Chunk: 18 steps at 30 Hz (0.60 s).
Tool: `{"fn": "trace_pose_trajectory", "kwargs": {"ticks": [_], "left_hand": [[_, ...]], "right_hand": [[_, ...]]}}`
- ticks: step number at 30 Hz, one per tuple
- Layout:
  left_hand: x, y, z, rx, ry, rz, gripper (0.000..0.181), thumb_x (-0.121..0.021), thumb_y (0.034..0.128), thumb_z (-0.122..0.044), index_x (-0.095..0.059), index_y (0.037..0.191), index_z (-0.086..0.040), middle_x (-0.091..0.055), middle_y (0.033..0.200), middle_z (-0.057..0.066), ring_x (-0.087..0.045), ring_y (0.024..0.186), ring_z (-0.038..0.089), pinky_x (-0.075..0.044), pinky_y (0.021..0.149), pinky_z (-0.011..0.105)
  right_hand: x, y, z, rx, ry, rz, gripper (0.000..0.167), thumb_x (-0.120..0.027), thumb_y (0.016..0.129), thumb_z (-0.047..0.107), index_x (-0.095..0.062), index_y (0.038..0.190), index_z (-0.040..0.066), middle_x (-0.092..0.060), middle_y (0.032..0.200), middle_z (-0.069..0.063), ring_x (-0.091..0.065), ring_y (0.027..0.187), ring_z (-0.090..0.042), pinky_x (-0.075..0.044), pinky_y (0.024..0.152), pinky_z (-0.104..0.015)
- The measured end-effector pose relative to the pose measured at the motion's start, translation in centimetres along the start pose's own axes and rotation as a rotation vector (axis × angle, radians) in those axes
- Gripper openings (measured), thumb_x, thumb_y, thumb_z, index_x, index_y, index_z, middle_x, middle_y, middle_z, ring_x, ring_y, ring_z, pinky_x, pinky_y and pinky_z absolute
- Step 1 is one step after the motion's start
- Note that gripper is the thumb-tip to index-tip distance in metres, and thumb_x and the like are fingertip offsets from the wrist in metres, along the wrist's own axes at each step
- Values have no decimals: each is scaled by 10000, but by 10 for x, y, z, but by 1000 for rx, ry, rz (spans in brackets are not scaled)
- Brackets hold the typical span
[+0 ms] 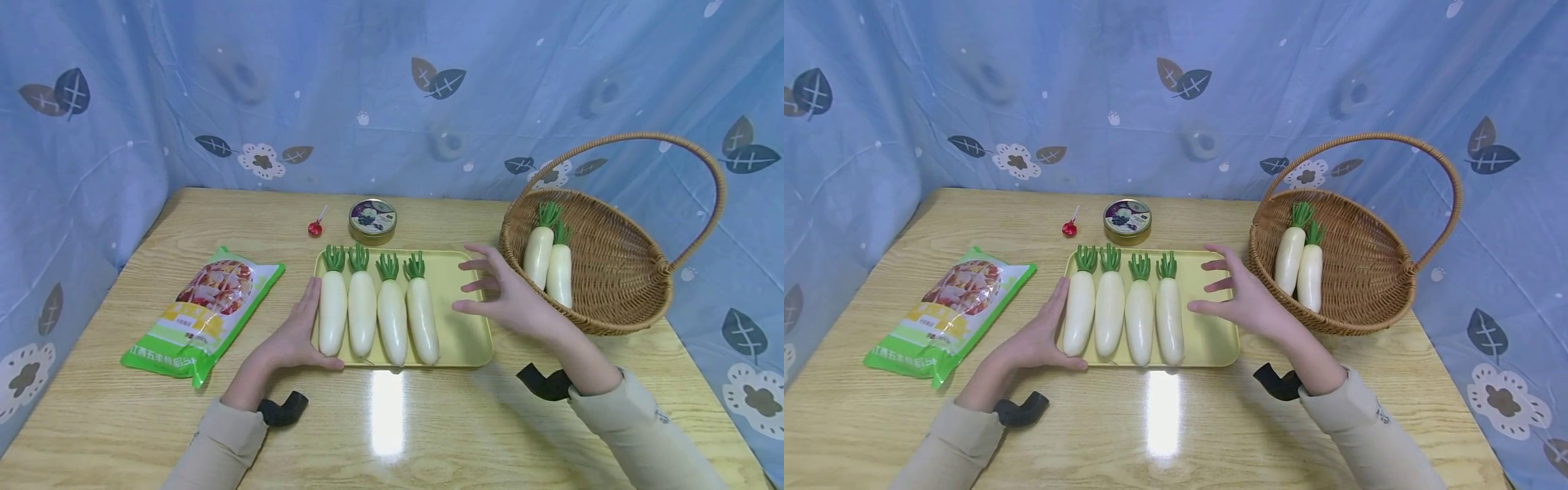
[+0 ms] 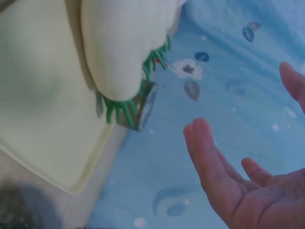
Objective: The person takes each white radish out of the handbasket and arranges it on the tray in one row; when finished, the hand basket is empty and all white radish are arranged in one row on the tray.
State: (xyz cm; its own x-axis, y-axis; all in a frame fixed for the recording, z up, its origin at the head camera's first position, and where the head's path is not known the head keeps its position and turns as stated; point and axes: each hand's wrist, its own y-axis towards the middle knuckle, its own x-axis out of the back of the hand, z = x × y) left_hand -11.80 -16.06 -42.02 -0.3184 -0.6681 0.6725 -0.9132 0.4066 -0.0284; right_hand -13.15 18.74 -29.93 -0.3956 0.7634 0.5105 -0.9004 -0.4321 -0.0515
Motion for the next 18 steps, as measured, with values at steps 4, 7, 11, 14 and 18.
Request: {"fn": "trace_pose_trajectory", "kwargs": {"ticks": [4, 7, 11, 14, 18], "left_hand": [[0, 0, 0, 6, 1, 3, 1456, -865, 484, -476, 137, 1434, -16, 153, 1497, 183, 73, 1366, 338, -28, 1066, 562], [0, -1, 0, 9, 3, 6, 1459, -864, 482, -481, 141, 1435, -21, 156, 1498, 176, 75, 1367, 329, -26, 1068, 558], [1, -1, -1, 12, 0, 8, 1461, -861, 480, -489, 144, 1436, -30, 159, 1499, 167, 80, 1369, 315, -29, 1071, 551], [1, -1, -1, 14, -5, 8, 1460, -862, 480, -485, 145, 1437, -35, 160, 1500, 162, 81, 1369, 312, -30, 1073, 548], [1, -1, -2, 11, -14, 6, 1456, -866, 484, -471, 145, 1437, -32, 155, 1499, 173, 78, 1368, 324, -28, 1070, 553]], "right_hand": [[10, -4, 3, 28, -6, -44, 807, -711, 802, 151, -202, 1429, 169, -416, 1325, -131, -529, 1084, -323, -476, 856, -430], [17, -8, 6, 43, -22, -77, 798, -691, 819, 139, -186, 1437, 165, -419, 1322, -128, -534, 1079, -317, -494, 823, -369], [25, -12, 7, 52, -21, -113, 785, -663, 842, 129, -163, 1445, 160, -418, 1322, -135, -539, 1077, -276, -485, 821, -325], [30, -15, 6, 50, -3, -144, 750, -643, 857, 130, -173, 1440, 167, -419, 1321, -123, -538, 1075, -224, -480, 833, -303], [35, -18, 2, 61, 8, -185, 706, -625, 871, 131, -199, 1432, 178, -411, 1318, -146, -540, 1076, -215, -492, 805, -231]]}}
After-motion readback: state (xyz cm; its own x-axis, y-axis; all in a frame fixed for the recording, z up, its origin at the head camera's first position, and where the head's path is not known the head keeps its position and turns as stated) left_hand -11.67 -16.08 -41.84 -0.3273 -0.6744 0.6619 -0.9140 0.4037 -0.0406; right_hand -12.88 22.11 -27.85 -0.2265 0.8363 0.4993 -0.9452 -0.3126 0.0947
